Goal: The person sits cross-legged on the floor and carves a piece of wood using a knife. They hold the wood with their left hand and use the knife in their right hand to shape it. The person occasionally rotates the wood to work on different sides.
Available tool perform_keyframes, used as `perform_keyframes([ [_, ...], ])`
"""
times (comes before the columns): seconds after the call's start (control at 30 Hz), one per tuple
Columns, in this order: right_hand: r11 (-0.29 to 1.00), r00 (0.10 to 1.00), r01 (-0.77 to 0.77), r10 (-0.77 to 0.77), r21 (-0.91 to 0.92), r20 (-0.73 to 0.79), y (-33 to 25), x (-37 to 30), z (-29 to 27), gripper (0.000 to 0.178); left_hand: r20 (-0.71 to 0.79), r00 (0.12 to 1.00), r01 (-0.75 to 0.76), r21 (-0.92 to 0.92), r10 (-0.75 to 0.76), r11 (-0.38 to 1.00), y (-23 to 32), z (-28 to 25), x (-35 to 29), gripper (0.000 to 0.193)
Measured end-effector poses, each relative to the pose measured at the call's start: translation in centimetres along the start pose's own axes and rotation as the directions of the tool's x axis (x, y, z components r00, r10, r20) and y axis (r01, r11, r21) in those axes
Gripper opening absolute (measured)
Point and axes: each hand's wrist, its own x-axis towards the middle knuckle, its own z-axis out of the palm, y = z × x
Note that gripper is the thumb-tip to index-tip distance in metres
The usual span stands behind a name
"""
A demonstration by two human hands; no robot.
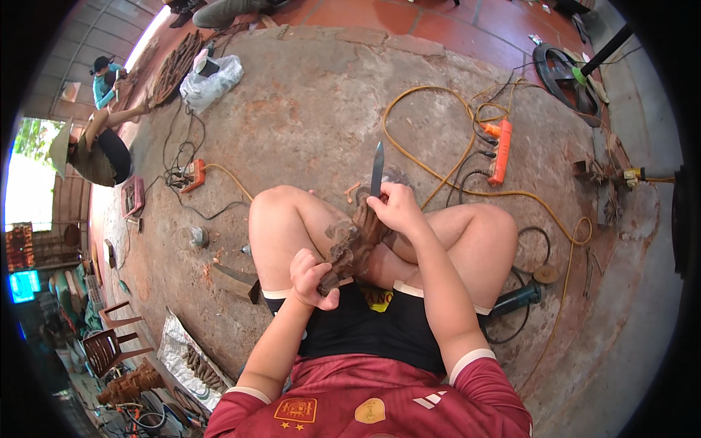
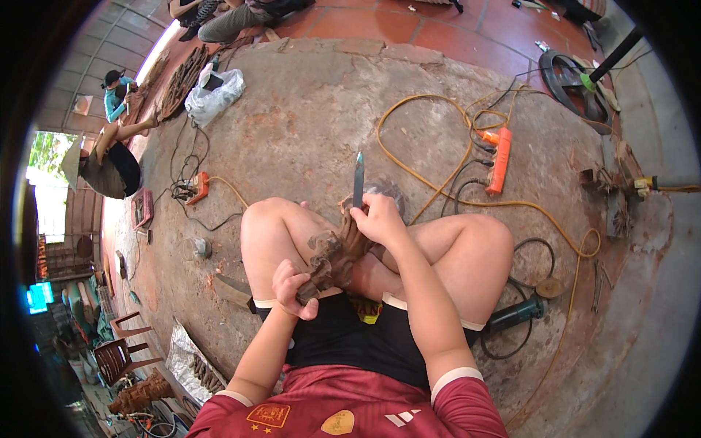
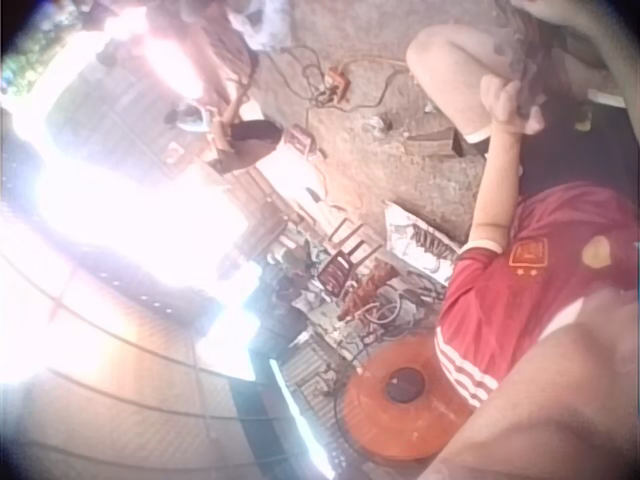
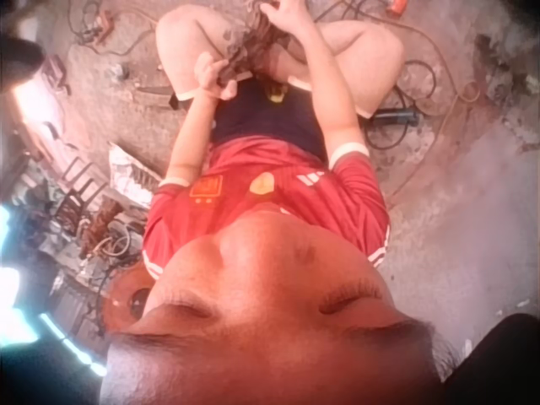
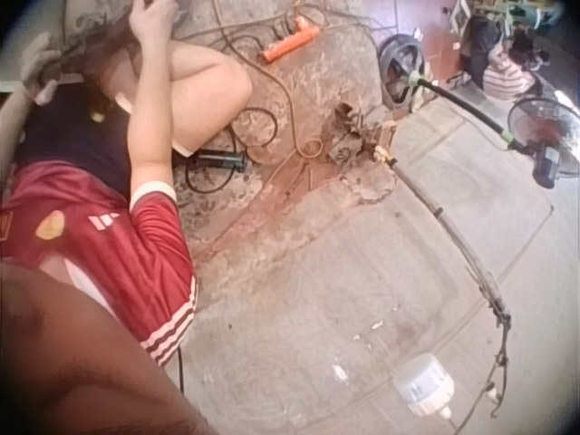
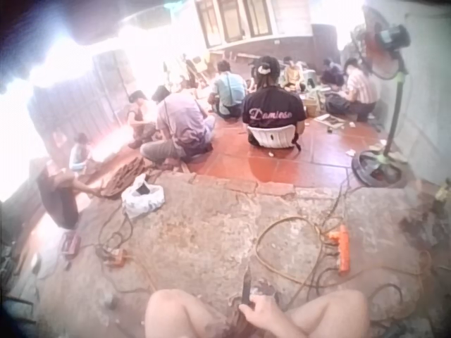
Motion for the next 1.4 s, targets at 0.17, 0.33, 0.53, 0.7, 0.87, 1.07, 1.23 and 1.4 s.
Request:
perform_keyframes([
  [0.17,1.0,0.999,0.028,-0.028,-0.008,-0.041,0.9,0.3,-0.1,0.023,-0.001,1.0,0.014,-0.002,-0.014,1.0,0.0,0.0,0.2,0.039],
  [0.33,0.925,0.948,-0.064,-0.062,0.375,0.313,1.2,-0.7,-0.2,0.024,0.006,1.0,0.012,0.005,-0.012,1.0,0.0,-0.1,0.4,0.04],
  [0.53,1.0,0.996,0.002,-0.002,-0.004,0.087,-0.1,-0.2,-0.7,0.024,0.013,1.0,0.004,-0.01,-0.004,1.0,-0.1,-0.1,0.2,0.04],
  [0.7,0.994,0.971,0.011,-0.036,0.107,0.235,-0.6,-1.0,-0.6,0.022,0.017,1.0,0.011,-0.003,-0.011,1.0,0.0,-0.1,0.2,0.04],
  [0.87,0.996,0.994,0.081,-0.078,-0.029,0.081,0.3,-0.3,-0.3,0.021,0.014,1.0,0.004,-0.012,-0.004,1.0,-0.1,0.0,0.1,0.04],
  [1.07,0.996,0.989,0.047,-0.057,0.076,0.135,-0.6,-0.9,0.0,0.024,0.019,1.0,0.006,-0.003,-0.005,1.0,0.0,-0.1,0.0,0.039],
  [1.23,0.997,0.978,0.071,-0.073,0.017,0.195,0.1,-0.8,0.3,0.026,0.019,1.0,0.009,-0.003,-0.009,1.0,0.0,-0.1,0.2,0.04],
  [1.4,0.992,0.985,0.121,-0.115,-0.036,0.13,-0.2,-0.7,0.3,0.027,0.018,1.0,0.006,0.002,-0.006,1.0,-0.1,-0.1,-0.1,0.04],
])
